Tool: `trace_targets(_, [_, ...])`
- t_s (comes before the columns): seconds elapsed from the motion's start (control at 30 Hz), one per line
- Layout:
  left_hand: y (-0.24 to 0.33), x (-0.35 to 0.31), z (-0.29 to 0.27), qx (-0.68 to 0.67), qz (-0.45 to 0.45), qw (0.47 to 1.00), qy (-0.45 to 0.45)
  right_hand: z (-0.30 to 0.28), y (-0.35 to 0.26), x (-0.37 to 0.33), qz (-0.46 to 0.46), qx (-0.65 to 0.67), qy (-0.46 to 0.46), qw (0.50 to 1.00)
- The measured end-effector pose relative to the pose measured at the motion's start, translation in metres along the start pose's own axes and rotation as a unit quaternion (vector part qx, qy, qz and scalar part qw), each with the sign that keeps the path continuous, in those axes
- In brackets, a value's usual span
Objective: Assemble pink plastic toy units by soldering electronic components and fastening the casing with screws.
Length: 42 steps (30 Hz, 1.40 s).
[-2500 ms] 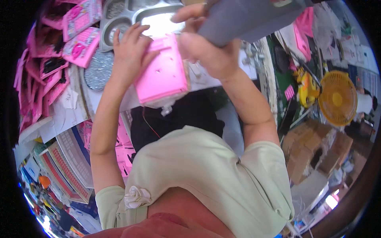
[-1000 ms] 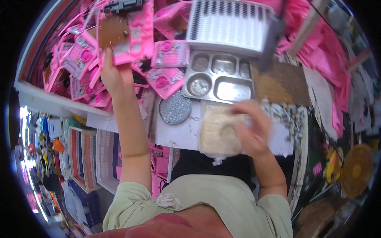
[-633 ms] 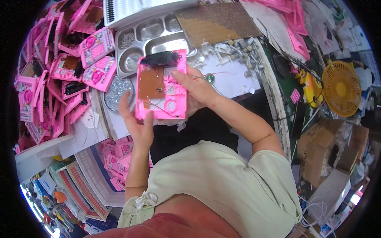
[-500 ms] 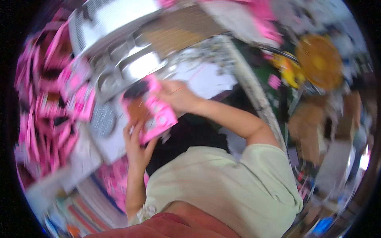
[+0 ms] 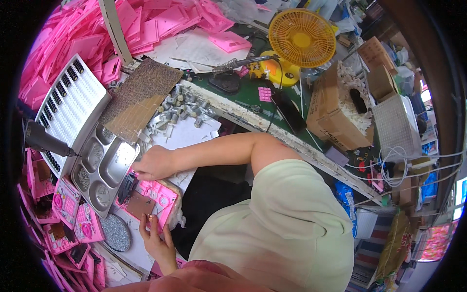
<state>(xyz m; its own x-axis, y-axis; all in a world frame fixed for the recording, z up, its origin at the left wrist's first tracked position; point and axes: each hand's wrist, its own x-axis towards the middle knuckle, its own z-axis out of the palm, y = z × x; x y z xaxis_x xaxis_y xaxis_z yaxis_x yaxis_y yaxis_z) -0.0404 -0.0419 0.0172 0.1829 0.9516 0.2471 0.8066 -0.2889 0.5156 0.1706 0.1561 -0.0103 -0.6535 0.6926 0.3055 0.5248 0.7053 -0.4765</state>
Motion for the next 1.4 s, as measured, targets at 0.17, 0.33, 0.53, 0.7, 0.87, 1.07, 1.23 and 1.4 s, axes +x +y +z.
trace_targets(0.17, [0.028,0.015,-0.009,-0.141,-0.096,0.985,0.032,-0.031,-0.058,-0.044,-0.034,0.169,-0.009,0.985])
trace_targets(0.33, [0.001,0.012,0.013,-0.047,0.172,0.984,-0.021,-0.072,-0.088,-0.035,-0.104,0.555,-0.35,0.747])
trace_targets(0.53, [0.016,0.015,-0.011,-0.081,0.125,0.989,-0.014,-0.026,-0.057,-0.042,-0.206,0.081,-0.074,0.972])
trace_targets(0.7, [-0.004,-0.004,-0.004,-0.06,-0.046,0.99,0.119,-0.023,-0.078,-0.053,-0.132,0.0,-0.084,0.988])
trace_targets(0.87, [-0.008,-0.031,-0.005,-0.018,-0.123,0.992,0.02,-0.003,-0.109,-0.044,-0.143,0.002,-0.055,0.988])
trace_targets(1.07, [0.008,-0.06,0.027,-0.067,-0.084,0.986,-0.125,0.014,-0.12,-0.041,-0.143,0.052,-0.071,0.986])
trace_targets(1.23, [-0.01,-0.032,-0.028,-0.134,-0.038,0.974,-0.176,0.03,-0.116,-0.045,-0.147,0.009,-0.043,0.988])
trace_targets(1.4, [-0.035,-0.014,-0.005,-0.144,0.015,0.989,0.016,0.005,-0.112,-0.032,-0.181,0.004,-0.153,0.971])
